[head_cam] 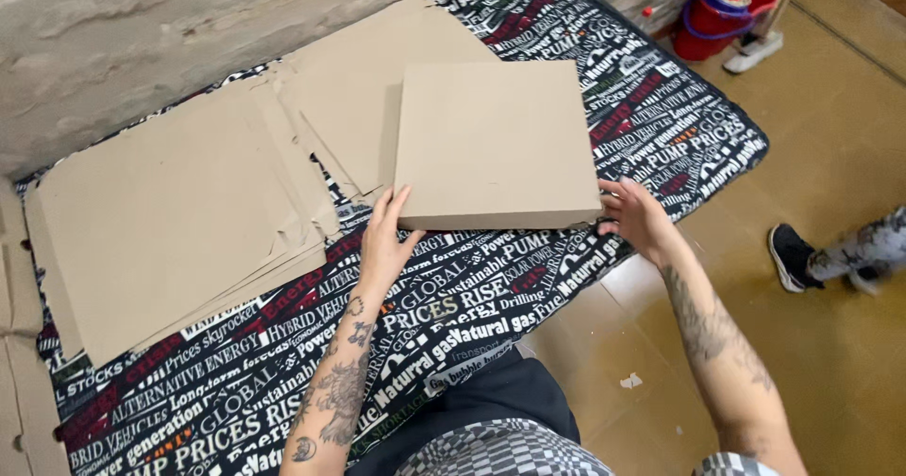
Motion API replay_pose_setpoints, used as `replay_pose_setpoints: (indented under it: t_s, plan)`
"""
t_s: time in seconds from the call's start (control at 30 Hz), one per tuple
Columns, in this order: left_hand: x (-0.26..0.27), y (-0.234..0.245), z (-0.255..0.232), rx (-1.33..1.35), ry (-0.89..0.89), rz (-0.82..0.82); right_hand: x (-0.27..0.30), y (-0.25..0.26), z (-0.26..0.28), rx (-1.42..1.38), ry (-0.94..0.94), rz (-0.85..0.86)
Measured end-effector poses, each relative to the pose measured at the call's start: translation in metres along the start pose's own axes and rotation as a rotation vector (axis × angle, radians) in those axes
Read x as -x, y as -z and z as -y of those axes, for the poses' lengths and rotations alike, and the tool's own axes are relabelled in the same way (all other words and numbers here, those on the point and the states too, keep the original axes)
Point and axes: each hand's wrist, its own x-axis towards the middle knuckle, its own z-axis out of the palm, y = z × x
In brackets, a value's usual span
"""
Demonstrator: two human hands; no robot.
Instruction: The person repeatedly folds cardboard blanks into pizza boxes by hand on a table, placing each completed box onto a stack.
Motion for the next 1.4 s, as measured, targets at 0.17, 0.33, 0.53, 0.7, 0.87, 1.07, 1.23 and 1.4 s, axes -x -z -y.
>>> replay_pose_setpoints:
  t_s: [0.17,0.33,0.53,0.7,0.87,1.07,1.23,1.4]
  plan:
    - [0.000,-0.003,-0.002,-0.018,-0.017,-0.011,-0.017,-0.001,0.021,0.053,-0.188,0.000]
    - [0.002,-0.002,-0.006,-0.028,0.002,-0.006,-0.003,-0.009,0.019,0.022,-0.159,-0.024]
    - [0.002,-0.001,-0.008,-0.106,0.038,-0.011,0.019,-0.030,0.018,0.132,-0.058,-0.114]
    - [-0.002,0.003,-0.017,-0.147,0.112,0.003,0.015,-0.026,0.010,0.457,-0.068,-0.140]
    - [-0.049,0.007,-0.015,-0.052,0.264,0.141,-0.034,-0.013,0.015,0.681,-0.003,-0.204]
    - [-0.075,-0.017,-0.012,0.209,0.439,0.214,-0.103,0.013,-0.028,0.963,0.022,-0.330]
    - [-0.010,-0.005,-0.108,0.515,0.116,-0.085,-0.034,-0.075,0.048,0.737,-0.019,-0.397]
    - [0.052,0.017,-0.185,0.426,0.091,0.112,-0.055,-0.024,0.031,0.094,0.073,-0.351]
